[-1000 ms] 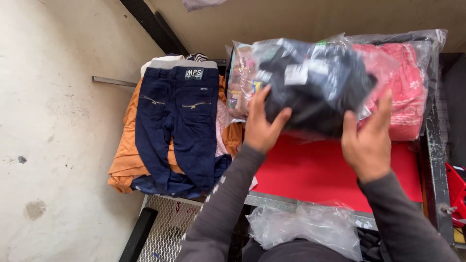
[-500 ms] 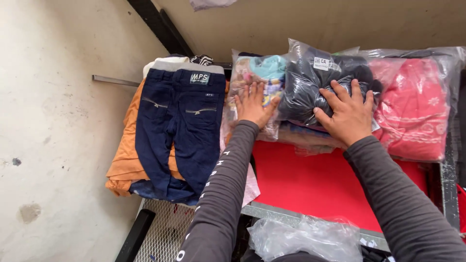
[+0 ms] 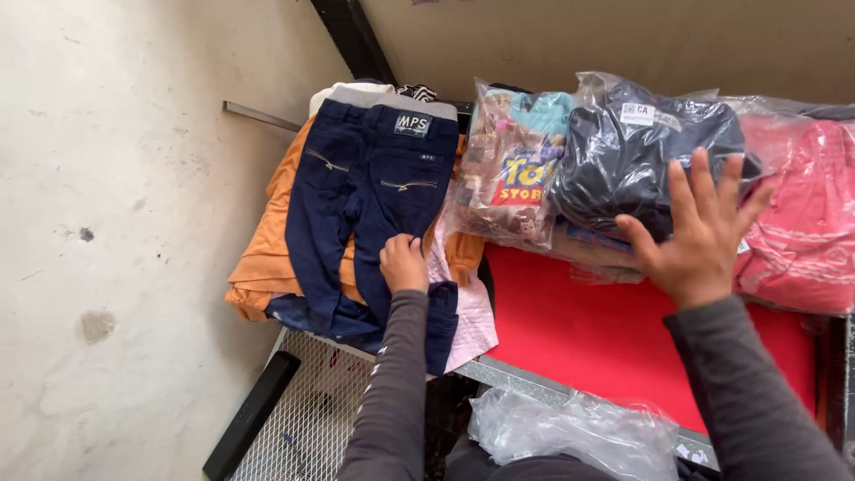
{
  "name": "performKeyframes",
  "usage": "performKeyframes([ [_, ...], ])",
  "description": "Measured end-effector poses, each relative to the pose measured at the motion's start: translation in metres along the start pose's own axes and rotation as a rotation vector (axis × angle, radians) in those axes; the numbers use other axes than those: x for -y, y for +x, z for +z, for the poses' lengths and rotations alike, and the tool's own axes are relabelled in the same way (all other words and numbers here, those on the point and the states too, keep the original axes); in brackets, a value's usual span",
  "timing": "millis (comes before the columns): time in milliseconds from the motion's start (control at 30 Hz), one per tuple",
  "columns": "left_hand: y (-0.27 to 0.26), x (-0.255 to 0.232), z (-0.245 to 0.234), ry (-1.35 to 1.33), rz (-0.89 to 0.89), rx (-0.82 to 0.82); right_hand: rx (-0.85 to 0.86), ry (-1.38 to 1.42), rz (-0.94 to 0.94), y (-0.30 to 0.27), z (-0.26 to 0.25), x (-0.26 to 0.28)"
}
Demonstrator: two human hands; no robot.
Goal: Packing various clothing items into individual clear plastic bags
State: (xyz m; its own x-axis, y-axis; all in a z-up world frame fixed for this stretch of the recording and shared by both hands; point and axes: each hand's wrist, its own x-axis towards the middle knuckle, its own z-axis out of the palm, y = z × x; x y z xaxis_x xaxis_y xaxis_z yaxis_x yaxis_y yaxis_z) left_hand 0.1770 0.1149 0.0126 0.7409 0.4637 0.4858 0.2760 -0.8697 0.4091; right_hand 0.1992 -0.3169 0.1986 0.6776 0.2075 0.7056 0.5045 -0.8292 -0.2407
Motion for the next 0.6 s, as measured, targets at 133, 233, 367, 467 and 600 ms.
performKeyframes([
  [133, -0.018, -0.011, -0.064, -0.239, -0.055, 0.053, -0.135, 0.221, 0.034, -0.047, -0.019, 0.063],
  [233, -0.041, -0.052, -0.124, -0.325, -0.002, -0.074, 0.011, 0.644, 0.404, -0.098, 0.013, 0.080],
  [367, -0.115, -0.131, -0.196, -0.543, 0.269, 0.183, 0.358, 1.228, 0.978, -0.116, 0.036, 0.120],
  [467, -0.168, -0.165, -0.209, -0.751, 0.334, 0.515, 0.573, 1.498, 1.379, -0.106, 0.037, 0.133],
  [600, -0.187, -0.172, -0.221, -0.795, 0.282, 1.198, 0.542, 1.346, 1.100, -0.136, 0.052, 0.101],
])
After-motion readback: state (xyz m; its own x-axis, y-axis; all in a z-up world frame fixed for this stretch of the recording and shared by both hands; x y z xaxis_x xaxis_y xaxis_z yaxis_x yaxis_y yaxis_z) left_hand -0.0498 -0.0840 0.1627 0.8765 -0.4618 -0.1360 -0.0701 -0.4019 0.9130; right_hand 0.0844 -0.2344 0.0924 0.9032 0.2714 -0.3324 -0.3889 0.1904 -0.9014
